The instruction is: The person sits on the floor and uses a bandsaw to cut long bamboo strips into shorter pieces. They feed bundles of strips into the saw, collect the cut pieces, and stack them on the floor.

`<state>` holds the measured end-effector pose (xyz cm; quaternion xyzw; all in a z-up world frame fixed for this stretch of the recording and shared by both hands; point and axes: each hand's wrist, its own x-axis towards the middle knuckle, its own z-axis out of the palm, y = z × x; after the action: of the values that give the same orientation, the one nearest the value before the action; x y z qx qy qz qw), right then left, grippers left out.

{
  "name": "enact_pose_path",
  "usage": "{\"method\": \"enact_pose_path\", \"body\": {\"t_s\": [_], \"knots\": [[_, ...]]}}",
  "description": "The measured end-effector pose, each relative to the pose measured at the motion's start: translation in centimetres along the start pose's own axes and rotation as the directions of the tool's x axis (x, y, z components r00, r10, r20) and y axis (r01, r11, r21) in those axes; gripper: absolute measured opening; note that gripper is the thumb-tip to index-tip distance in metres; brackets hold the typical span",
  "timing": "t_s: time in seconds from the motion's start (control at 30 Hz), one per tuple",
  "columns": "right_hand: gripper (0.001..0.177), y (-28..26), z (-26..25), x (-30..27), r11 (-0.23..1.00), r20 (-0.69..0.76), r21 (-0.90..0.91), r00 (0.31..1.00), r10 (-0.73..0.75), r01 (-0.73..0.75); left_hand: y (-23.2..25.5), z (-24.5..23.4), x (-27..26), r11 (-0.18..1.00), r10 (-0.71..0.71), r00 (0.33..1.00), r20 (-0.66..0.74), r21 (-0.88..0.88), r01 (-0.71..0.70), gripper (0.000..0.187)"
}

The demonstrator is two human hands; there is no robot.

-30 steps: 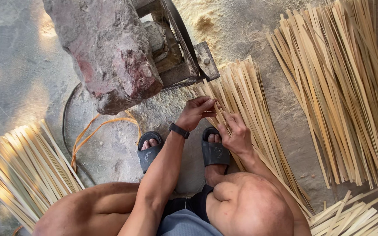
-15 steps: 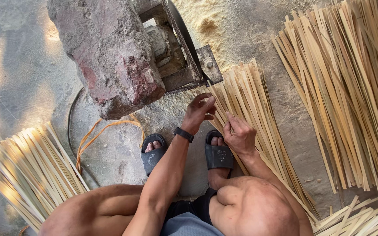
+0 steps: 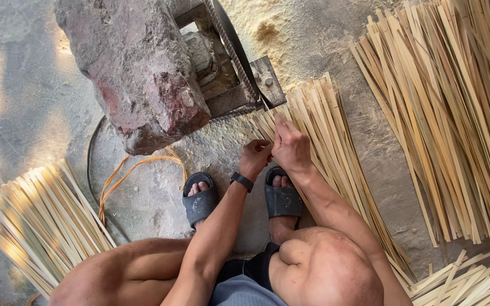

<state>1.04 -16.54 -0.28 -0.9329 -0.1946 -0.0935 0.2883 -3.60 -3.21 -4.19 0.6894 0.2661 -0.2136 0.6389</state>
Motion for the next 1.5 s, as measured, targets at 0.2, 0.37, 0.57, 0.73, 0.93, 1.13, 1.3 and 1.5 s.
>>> {"method": "enact_pose_path", "body": {"t_s": [0.2, 0.37, 0.57, 0.73, 0.93, 1.13, 1.3, 1.5], "knots": [[0.032, -1.0, -4.1, -2.2, 0.989, 0.119, 0.073, 0.986, 0.117, -0.126, 0.3, 1.2, -1.3, 0.998, -0.062, 0.995, 0.081, -0.006, 0.063, 0.037], [0.036, 2.1, -7.8, -7.5, 0.952, 0.062, 0.060, 0.954, 0.295, -0.299, 0.1, 0.9, -1.9, 1.000, -0.018, 0.996, 0.089, 0.007, 0.018, 0.039], [0.092, 22.6, -11.4, -12.2, 0.559, -0.053, -0.448, 0.645, 0.762, -0.698, -0.2, -0.2, -1.8, 0.999, -0.025, 0.996, 0.091, 0.039, 0.022, 0.040], [0.130, 32.9, -13.5, -15.9, 0.340, -0.088, -0.770, 0.617, 0.782, -0.540, -0.8, -0.7, -1.2, 0.999, -0.035, 0.997, 0.073, 0.041, 0.032, 0.038], [0.128, 37.1, -15.3, -15.2, 0.328, -0.005, -0.752, 0.503, 0.864, -0.572, -1.3, -1.1, -0.3, 0.998, -0.036, 0.998, 0.060, 0.051, 0.033, 0.036], [0.119, 36.6, -13.7, -15.8, 0.276, -0.071, -0.772, 0.510, 0.857, -0.572, -1.2, -0.8, 0.3, 0.994, -0.035, 0.997, 0.062, 0.110, 0.028, 0.037], [0.104, 37.9, -13.9, -17.3, 0.341, -0.078, -0.777, 0.619, 0.781, -0.529, -1.6, -0.3, -0.5, 0.985, -0.025, 0.996, 0.082, 0.174, 0.011, 0.037], [0.095, 40.0, -17.3, -15.1, 0.413, 0.087, -0.728, 0.524, 0.847, -0.547, -1.1, -1.3, -1.2, 0.991, -0.017, 0.996, 0.090, 0.136, 0.005, 0.038]]}}
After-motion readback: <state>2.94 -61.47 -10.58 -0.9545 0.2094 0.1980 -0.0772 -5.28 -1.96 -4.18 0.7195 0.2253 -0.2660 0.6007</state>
